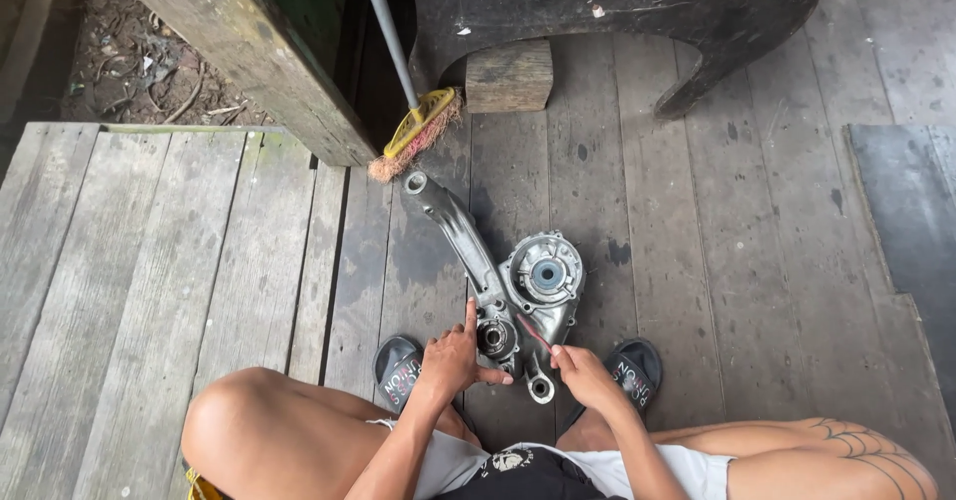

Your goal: Cleaning a metal engine component using a small brush to scrub away dirt.

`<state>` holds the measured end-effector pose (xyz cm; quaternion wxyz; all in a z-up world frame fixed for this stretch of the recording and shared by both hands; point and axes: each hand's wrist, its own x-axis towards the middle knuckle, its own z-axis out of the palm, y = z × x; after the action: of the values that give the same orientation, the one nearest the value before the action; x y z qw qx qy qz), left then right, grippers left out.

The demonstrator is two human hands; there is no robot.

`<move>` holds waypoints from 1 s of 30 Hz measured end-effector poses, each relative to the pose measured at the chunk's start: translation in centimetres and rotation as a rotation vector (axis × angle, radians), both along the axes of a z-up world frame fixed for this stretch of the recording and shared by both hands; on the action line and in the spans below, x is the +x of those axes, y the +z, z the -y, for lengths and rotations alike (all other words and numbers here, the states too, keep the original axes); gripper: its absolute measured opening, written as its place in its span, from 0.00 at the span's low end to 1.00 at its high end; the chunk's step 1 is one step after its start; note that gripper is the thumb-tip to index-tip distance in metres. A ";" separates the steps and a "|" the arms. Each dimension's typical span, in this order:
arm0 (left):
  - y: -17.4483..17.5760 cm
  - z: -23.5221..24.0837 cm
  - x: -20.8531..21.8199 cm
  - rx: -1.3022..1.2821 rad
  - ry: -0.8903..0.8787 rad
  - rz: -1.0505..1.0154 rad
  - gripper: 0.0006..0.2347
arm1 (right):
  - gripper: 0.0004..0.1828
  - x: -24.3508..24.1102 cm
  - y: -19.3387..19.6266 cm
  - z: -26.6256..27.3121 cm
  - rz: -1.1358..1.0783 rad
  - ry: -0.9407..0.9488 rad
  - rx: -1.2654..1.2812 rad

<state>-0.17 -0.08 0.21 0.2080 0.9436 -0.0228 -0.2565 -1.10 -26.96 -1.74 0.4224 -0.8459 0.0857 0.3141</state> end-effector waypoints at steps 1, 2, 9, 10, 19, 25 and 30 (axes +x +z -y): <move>0.0 -0.1 -0.1 0.000 0.002 -0.006 0.69 | 0.23 -0.1 -1.4 0.2 -0.006 0.002 0.000; -0.1 -0.1 -0.2 0.004 -0.003 -0.003 0.69 | 0.23 -0.3 -2.9 0.4 0.039 0.019 -0.106; 5.5 0.1 0.8 0.080 -0.039 -0.202 0.61 | 0.24 -0.4 0.1 -0.4 0.112 0.097 -0.080; 5.2 0.2 0.6 0.075 -0.033 -0.229 0.61 | 0.24 -0.6 0.9 -0.3 0.085 0.105 -0.081; 2.3 -0.2 0.0 0.135 -0.029 -0.280 0.67 | 0.22 -0.5 4.1 -3.3 0.163 0.182 -0.283; -1.8 -0.1 -0.8 0.191 -0.079 -0.215 0.60 | 0.25 -3.4 4.5 -2.1 0.064 0.242 -0.309; -4.8 1.7 -1.0 0.151 -0.102 -0.185 0.61 | 0.22 0.2 5.1 -5.1 0.200 0.200 -0.293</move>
<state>-1.18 -1.81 -4.55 0.1240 0.9266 -0.0322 -0.3537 -0.91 -21.83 3.36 0.2680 -0.9296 0.0034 0.2530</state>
